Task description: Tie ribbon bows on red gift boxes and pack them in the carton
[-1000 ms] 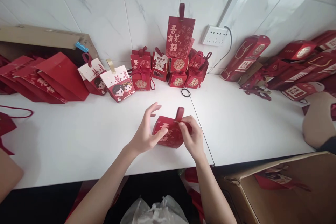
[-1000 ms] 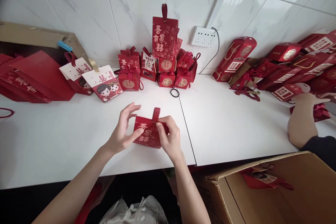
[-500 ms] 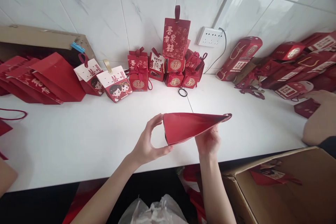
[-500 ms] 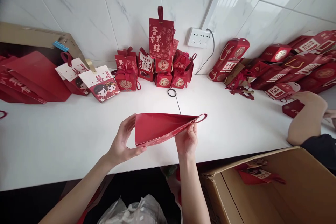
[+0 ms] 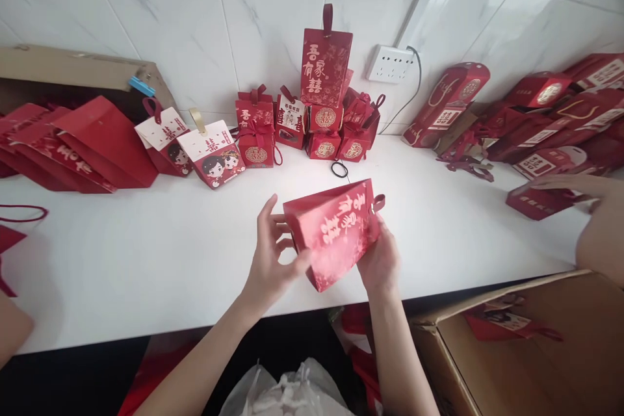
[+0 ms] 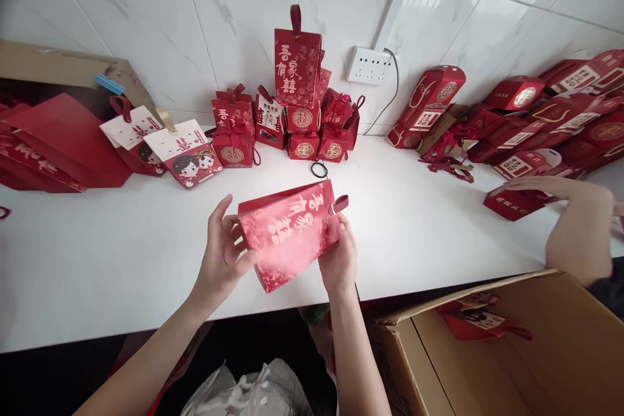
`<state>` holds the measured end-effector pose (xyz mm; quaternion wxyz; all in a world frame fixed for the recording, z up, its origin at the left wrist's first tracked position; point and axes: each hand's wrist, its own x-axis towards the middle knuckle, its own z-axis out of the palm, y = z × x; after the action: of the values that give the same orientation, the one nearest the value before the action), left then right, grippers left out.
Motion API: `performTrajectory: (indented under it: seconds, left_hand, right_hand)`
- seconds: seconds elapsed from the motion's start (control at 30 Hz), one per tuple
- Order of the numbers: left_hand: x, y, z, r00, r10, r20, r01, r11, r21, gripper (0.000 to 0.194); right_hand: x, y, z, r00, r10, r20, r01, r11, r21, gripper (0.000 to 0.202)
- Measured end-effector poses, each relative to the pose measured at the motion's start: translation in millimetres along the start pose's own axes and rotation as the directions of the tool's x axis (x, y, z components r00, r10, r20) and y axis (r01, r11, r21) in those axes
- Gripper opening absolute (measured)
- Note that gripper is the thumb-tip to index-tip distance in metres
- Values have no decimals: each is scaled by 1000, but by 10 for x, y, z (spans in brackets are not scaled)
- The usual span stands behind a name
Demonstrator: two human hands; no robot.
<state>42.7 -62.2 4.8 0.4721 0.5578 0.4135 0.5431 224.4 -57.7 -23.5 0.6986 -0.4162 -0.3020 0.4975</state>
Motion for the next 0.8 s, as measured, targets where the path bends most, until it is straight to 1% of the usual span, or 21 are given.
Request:
performTrajectory:
  seconds: [0.07,0.1,0.17,0.23,0.37,0.47,0.53,0.6,0.63,0.7,0.73,0.77,0.8]
  left_hand:
    - [-7,-101,-41,985,-159,62,166,978,-127,69]
    - [-31,-162,-54,973,-204,105,220,959,-180,65]
    - [-122,-278,-52,951,-244,190,286,928,-238,67]
    - [-247,-358,-15,927,-276,254,339,905,-256,70]
    - [-449,-397,81,905,-333,267,409,853,-324,71]
    - [-496,-426,107,894,-329,305,428,828,-362,71]
    - [-506,-465,110,897,-326,298,424,825,-373,71]
    - [-523,-489,124,905,-339,256,415,832,-367,73]
    - [-536,-486,140,911,-348,223,408,838,-362,75]
    - [-570,-449,186,917,-361,169,398,846,-353,77]
    - [-587,-417,214,920,-364,146,392,850,-353,78]
    - [-603,-381,243,922,-368,122,387,852,-353,79]
    - [-615,-345,269,921,-376,106,388,852,-353,79]
  right_hand:
    - [-55,-83,5,996,-84,9,85,996,-39,28]
    - [-81,-130,10,991,-131,2,131,989,-75,26]
    - [-125,-218,25,978,-205,-33,197,967,-161,21]
    - [-155,-285,45,968,-247,-54,229,947,-227,20]
    - [-175,-355,91,967,-254,-5,239,919,-313,23]
    - [-179,-381,126,969,-248,15,234,892,-387,26]
    - [-191,-406,150,961,-275,15,254,864,-434,21]
    - [-213,-448,177,934,-357,34,324,798,-509,18]
    - [-226,-474,192,912,-404,72,372,739,-562,19]
    - [-254,-530,225,861,-466,204,471,580,-665,20]
    - [-266,-557,243,836,-475,275,513,498,-699,19]
    - [-276,-579,260,816,-472,333,544,433,-719,19]
    - [-281,-596,275,803,-466,372,564,389,-729,19]
